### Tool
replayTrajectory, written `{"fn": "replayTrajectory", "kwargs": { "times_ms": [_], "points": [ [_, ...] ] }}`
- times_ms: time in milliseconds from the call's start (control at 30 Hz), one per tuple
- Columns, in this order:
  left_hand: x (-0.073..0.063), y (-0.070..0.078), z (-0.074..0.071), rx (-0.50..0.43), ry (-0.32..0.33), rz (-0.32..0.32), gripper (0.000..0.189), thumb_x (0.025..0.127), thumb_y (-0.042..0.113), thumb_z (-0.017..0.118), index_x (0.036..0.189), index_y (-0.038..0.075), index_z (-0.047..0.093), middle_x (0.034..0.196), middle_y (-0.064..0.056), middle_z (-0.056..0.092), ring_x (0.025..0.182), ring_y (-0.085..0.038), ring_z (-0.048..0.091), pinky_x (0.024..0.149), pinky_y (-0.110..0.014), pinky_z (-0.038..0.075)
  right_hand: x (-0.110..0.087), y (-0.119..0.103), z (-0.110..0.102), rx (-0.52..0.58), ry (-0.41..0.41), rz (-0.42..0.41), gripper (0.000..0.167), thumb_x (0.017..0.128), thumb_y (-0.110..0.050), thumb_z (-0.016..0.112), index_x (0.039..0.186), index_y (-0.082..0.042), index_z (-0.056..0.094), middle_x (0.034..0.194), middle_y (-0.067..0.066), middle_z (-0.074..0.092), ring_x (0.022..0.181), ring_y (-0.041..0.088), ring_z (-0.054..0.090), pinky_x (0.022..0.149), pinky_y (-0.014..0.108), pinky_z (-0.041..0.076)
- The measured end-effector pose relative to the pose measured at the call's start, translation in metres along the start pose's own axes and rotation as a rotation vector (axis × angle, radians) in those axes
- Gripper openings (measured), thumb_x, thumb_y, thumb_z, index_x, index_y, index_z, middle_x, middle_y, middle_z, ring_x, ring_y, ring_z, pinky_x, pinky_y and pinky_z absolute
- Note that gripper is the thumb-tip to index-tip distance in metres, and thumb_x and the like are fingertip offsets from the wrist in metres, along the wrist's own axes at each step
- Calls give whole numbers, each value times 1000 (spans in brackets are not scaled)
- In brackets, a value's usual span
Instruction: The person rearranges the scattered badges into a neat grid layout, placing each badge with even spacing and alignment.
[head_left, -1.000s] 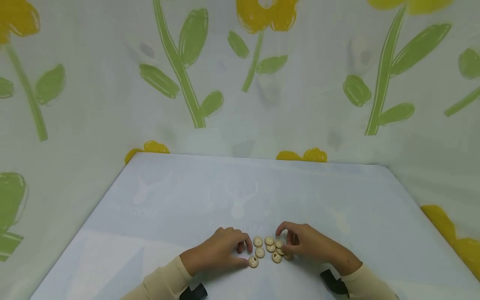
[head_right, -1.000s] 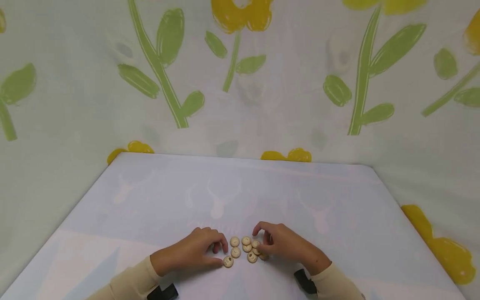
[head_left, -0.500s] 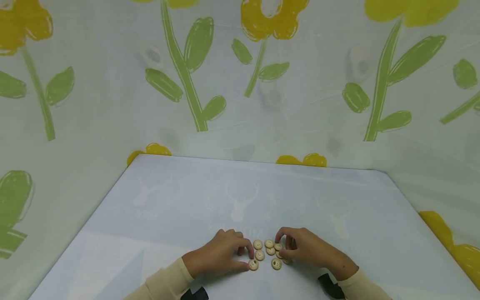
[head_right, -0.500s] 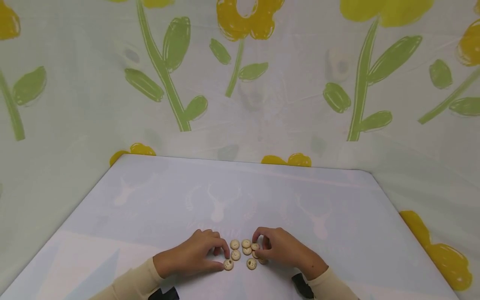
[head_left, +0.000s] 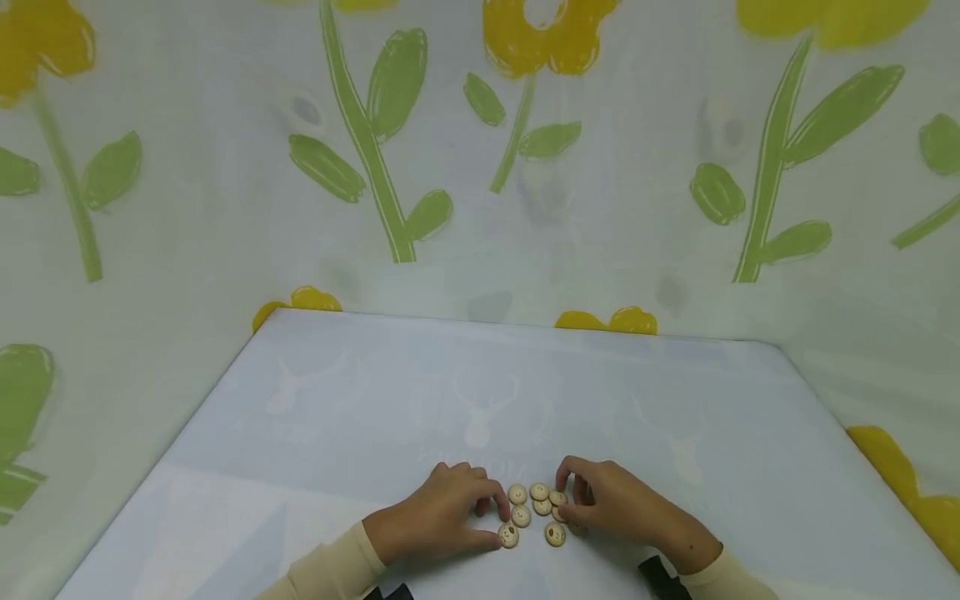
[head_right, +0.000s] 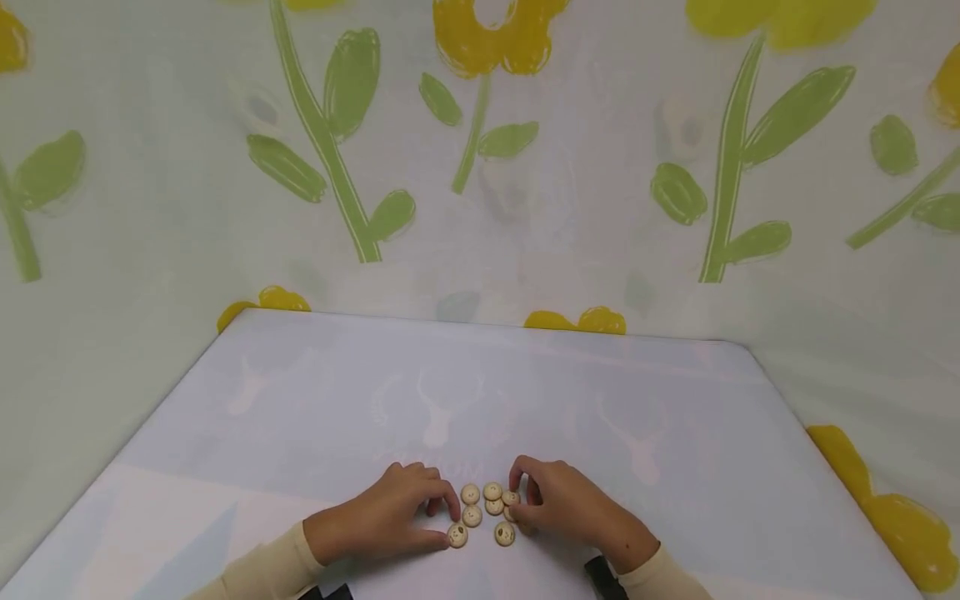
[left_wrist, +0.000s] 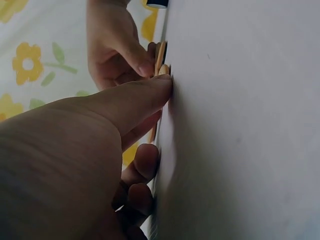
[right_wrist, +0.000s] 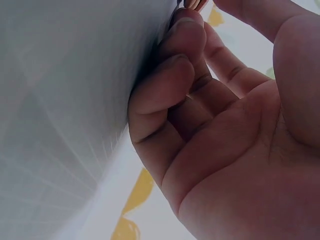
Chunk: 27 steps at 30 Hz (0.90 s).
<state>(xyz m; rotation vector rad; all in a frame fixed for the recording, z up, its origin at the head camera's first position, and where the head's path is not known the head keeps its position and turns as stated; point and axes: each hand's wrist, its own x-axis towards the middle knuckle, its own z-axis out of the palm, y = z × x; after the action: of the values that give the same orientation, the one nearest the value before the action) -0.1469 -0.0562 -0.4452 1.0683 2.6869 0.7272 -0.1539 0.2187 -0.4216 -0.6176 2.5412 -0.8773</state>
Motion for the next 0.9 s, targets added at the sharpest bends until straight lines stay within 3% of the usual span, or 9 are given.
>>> {"fn": "replayTrajectory", "kwargs": {
  "times_ms": [133, 333, 667, 900],
  "points": [
    [2, -1, -3, -1, 19, -9, 21, 80, 43, 81, 96, 39, 69, 77, 21, 48, 76, 2, 42, 75, -25, 31, 4, -3, -4, -22, 15, 10, 20, 92, -33, 72, 104, -21, 62, 69, -9, 58, 59, 4, 51, 51, 23, 42],
    [1, 0, -1, -47, -3, -29, 20, 80, 42, 82, 95, 39, 68, 78, 22, 48, 76, 3, 41, 76, -25, 29, 4, 0, -1, 6, 3, 33, 16, 93, -31, 71, 102, -22, 63, 71, -8, 58, 60, 5, 51, 52, 23, 42],
    [4, 0, -5, -23, 11, -15, 21, 80, 44, 81, 96, 38, 68, 78, 20, 48, 77, 2, 41, 74, -24, 29, 4, 1, -1, -27, 51, 17, 19, 90, -27, 75, 102, -18, 63, 70, -8, 57, 58, 4, 51, 50, 23, 43],
    [1, -1, -1, -47, -11, -29, 20, 80, 43, 81, 96, 38, 68, 78, 21, 47, 76, 3, 41, 76, -24, 29, 3, 4, 1, 16, 9, -13, 21, 89, -26, 75, 100, -15, 61, 69, -8, 56, 57, 2, 50, 51, 22, 43]
  ]
}}
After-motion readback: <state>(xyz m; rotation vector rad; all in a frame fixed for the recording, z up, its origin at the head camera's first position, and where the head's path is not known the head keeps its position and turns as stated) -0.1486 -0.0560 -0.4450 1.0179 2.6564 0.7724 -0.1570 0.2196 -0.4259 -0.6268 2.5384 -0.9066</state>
